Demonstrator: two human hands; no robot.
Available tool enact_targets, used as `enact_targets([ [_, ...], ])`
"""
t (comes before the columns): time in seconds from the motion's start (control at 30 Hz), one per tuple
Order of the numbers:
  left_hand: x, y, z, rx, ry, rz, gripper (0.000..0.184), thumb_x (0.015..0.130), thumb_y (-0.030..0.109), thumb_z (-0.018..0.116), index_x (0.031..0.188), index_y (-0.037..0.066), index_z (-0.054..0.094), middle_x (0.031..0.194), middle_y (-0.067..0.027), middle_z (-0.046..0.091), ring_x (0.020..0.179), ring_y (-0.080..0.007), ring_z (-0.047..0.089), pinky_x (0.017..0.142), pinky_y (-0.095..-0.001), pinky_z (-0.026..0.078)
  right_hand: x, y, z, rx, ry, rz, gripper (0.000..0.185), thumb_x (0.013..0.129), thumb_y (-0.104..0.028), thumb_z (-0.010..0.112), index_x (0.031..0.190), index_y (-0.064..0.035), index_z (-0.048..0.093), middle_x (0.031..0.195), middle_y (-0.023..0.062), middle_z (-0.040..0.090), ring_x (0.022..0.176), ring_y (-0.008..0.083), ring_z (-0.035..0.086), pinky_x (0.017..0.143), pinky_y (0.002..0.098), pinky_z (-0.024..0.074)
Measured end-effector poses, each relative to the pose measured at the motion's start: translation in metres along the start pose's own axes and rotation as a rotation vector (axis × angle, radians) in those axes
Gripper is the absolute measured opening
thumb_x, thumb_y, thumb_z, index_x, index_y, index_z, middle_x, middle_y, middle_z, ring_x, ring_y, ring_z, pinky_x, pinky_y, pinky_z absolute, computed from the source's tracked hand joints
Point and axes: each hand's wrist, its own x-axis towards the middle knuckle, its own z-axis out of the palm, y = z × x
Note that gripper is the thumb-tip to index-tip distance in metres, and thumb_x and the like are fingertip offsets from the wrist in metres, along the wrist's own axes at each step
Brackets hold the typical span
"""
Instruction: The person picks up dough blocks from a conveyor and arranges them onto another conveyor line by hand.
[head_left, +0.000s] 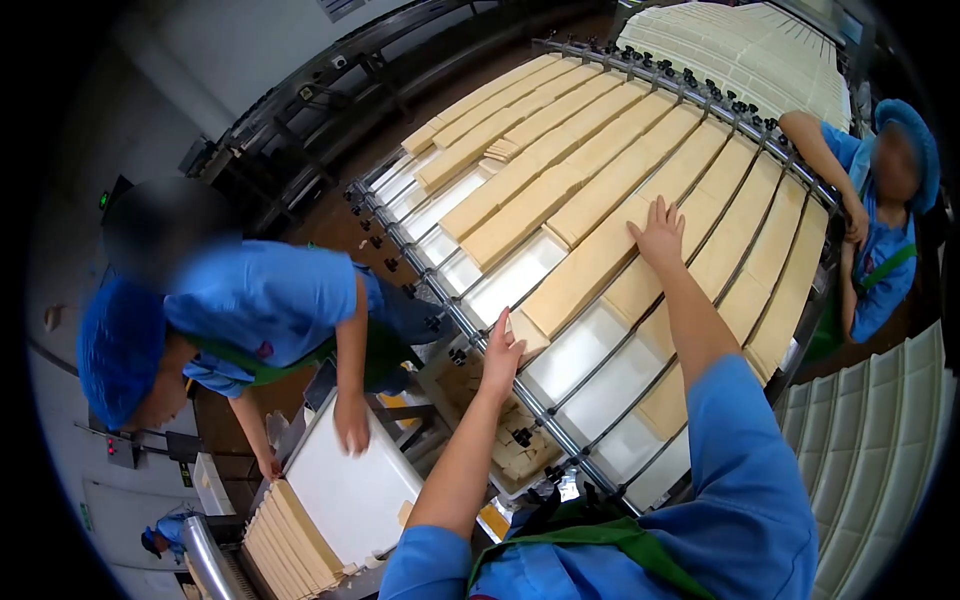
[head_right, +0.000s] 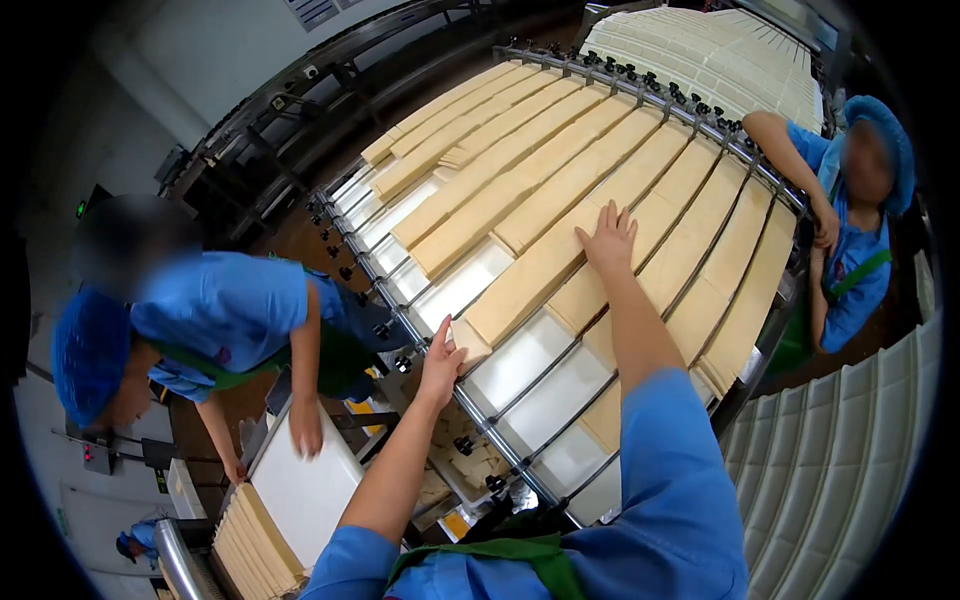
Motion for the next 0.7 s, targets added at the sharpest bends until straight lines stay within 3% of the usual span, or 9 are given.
enact_targets([
  [0.13,-0.024,-0.014,-0.033,-0.077,0.191,0.098,0.07,0.084,-0.007,0.047,0.145,0.01,0.018,0.099,-0.005,0.06,0.068,-0.0068,0.05,0.055,-0.0186,0.038,0.004,-0.013,-0.039,-0.065,-0.286,0.023,0.078,0.087,-0.056,0.044,0.138,0.0015,0.03,0.148,0.0158,0.021,0.137,0.0366,0.014,0.109,0.0518,0.0152],
  [0.17,-0.045,0.002,-0.043,-0.023,0.261,0.07,0.069,0.083,-0.008,0.043,0.145,0.006,0.017,0.108,-0.0086,0.06,0.089,-0.0127,0.058,0.078,-0.0221,0.046,0.0,-0.025,-0.046,-0.067,-0.412,0.044,0.077,0.087,-0.055,0.046,0.137,0.0018,0.031,0.147,0.0169,0.022,0.137,0.0373,0.016,0.108,0.0531,0.0164],
  [0.27,-0.078,-0.033,-0.091,0.306,0.46,0.316,0.066,0.088,0.004,0.051,0.145,0.01,0.019,0.111,-0.0119,0.056,0.087,-0.0165,0.056,0.076,-0.0269,0.046,-0.059,-0.063,-0.026,0.121,-0.244,-0.287,0.076,0.085,-0.052,0.051,0.135,0.0032,0.034,0.146,0.019,0.024,0.136,0.0386,0.016,0.108,0.0541,0.0172],
  [0.3,-0.1,-0.041,-0.102,0.723,0.616,0.206,0.067,0.089,0.015,0.056,0.144,0.009,0.019,0.117,-0.0167,0.052,0.098,-0.021,0.055,0.087,-0.0298,0.044,-0.096,-0.082,-0.026,0.199,-0.202,-0.453,0.075,0.084,-0.048,0.057,0.134,0.0037,0.036,0.145,0.0211,0.025,0.135,0.0398,0.018,0.107,0.0542,0.0192],
  [0.4,-0.171,-0.059,-0.128,0.626,0.576,0.13,0.049,0.09,0.018,0.056,0.133,0.005,0.039,0.117,-0.0158,0.054,0.094,-0.0205,0.059,0.085,-0.0306,0.046,-0.213,-0.127,-0.058,0.394,-0.248,-0.814,0.072,0.082,-0.044,0.061,0.133,0.0013,0.038,0.144,0.0208,0.026,0.135,0.0404,0.018,0.107,0.054,0.0193],
  [0.47,-0.223,-0.083,-0.14,0.306,0.465,0.078,0.035,0.09,0.013,0.052,0.124,0.004,0.048,0.102,-0.0141,0.061,0.093,-0.0209,0.06,0.082,-0.0307,0.047,-0.269,-0.139,-0.078,0.492,-0.325,-0.98,0.072,0.08,-0.042,0.063,0.134,-0.002,0.038,0.144,0.0193,0.026,0.135,0.0405,0.018,0.107,0.0542,0.0197],
  [0.5,-0.259,-0.079,-0.133,0.219,0.475,-0.008,0.031,0.091,0.01,0.051,0.122,0.003,0.05,0.101,-0.0128,0.061,0.091,-0.0181,0.06,0.081,-0.0287,0.047,-0.293,-0.139,-0.071,0.584,-0.323,-1.003,0.067,0.077,-0.041,0.066,0.128,-0.0033,0.044,0.142,0.0159,0.031,0.133,0.0403,0.022,0.105,0.0534,0.0242],
  [0.53,-0.287,-0.073,-0.128,0.131,0.483,-0.076,0.028,0.092,0.007,0.049,0.119,0.003,0.052,0.1,-0.0116,0.062,0.09,-0.0153,0.06,0.08,-0.0268,0.047,-0.302,-0.139,-0.079,0.414,-0.272,-1.084,0.059,0.075,-0.041,0.067,0.118,-0.0019,0.054,0.132,0.0141,0.044,0.131,0.0403,0.027,0.102,0.0512,0.0302],
  [0.7,-0.415,-0.158,-0.115,0.08,0.696,-0.2,0.025,0.093,0.005,0.046,0.117,0.001,0.051,0.1,-0.0072,0.062,0.089,-0.0137,0.06,0.078,-0.0257,0.048,-0.307,-0.142,-0.072,0.454,-0.246,-1.071,0.043,0.073,-0.036,0.07,0.096,-0.0003,0.065,0.104,0.0124,0.06,0.126,0.0409,0.035,0.097,0.0472,0.0379],
])
